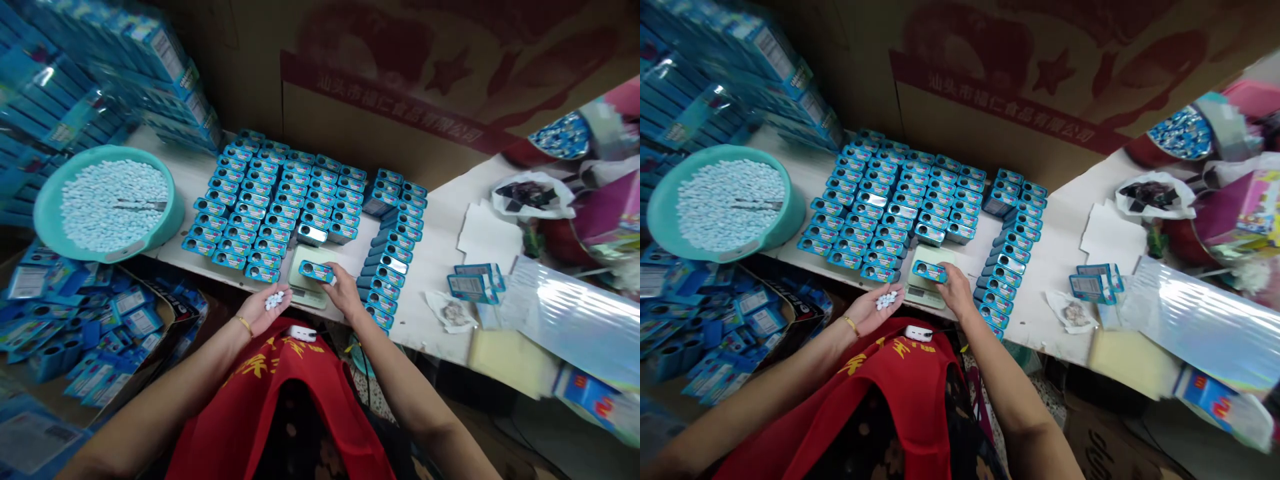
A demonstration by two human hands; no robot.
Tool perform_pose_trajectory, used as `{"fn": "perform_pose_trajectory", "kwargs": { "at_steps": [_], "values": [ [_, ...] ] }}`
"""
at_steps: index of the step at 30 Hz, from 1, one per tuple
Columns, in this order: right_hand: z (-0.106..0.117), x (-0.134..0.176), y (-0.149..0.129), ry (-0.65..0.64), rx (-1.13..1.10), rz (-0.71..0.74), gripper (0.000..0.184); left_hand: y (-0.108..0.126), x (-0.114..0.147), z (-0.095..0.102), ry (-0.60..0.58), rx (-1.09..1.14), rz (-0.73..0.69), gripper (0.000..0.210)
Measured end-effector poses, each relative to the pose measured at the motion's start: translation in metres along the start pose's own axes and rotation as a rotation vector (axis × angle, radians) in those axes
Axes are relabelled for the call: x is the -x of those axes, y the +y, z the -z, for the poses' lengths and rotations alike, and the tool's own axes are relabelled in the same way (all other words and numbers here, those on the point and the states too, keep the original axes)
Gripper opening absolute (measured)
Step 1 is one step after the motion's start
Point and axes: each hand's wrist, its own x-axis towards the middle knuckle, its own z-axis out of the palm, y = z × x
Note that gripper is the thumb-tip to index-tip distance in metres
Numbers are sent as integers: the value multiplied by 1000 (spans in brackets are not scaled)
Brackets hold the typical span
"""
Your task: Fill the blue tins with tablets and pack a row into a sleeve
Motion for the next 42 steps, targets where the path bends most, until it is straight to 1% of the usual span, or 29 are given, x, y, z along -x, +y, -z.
{"fn": "perform_pose_trajectory", "kwargs": {
  "at_steps": [2, 4, 7, 10, 14, 18, 22, 26, 30, 34, 36, 38, 40, 42],
  "values": [
    [13, 1, -23, -10, 144, 105, 39, 0, -8, -12, 4, 38, -25, 16],
    [27, 4, -47, -51, 307, 217, 42, -2, -16, -23, -16, 83, -61, 16],
    [42, 6, -67, -91, 485, 286, 39, -5, -25, -37, -61, 105, -93, 16],
    [45, 8, -71, -89, 565, 311, 36, -7, -33, -44, -88, 67, -70, 15],
    [45, 11, -69, -71, 608, 337, 34, -8, -39, -45, -139, 18, -49, 18],
    [47, 13, -70, -59, 617, 288, 34, -9, -41, -46, -123, 26, -39, 18],
    [49, 16, -74, -76, 613, 311, 36, -9, -40, -49, -145, -20, -23, 19],
    [49, 20, -76, -69, 621, 299, 35, -9, -39, -52, -142, -37, -12, 20],
    [49, 21, -74, -62, 575, 262, 39, -9, -38, -53, -147, -17, -6, 17],
    [46, 22, -60, -37, 512, 212, 41, -8, -36, -50, -102, 17, -3, 17],
    [40, 22, -46, 30, 361, 151, 40, -6, -34, -46, -91, 29, 9, 17],
    [30, 19, -31, 118, 119, 44, 35, -4, -33, -40, -90, 52, 34, 17],
    [14, 14, -15, 174, -111, -64, 30, -1, -31, -34, -88, 85, 64, 18],
    [-3, 7, -2, 195, -247, -130, 28, 1, -28, -28, -90, 123, 67, 19]
  ]
}}
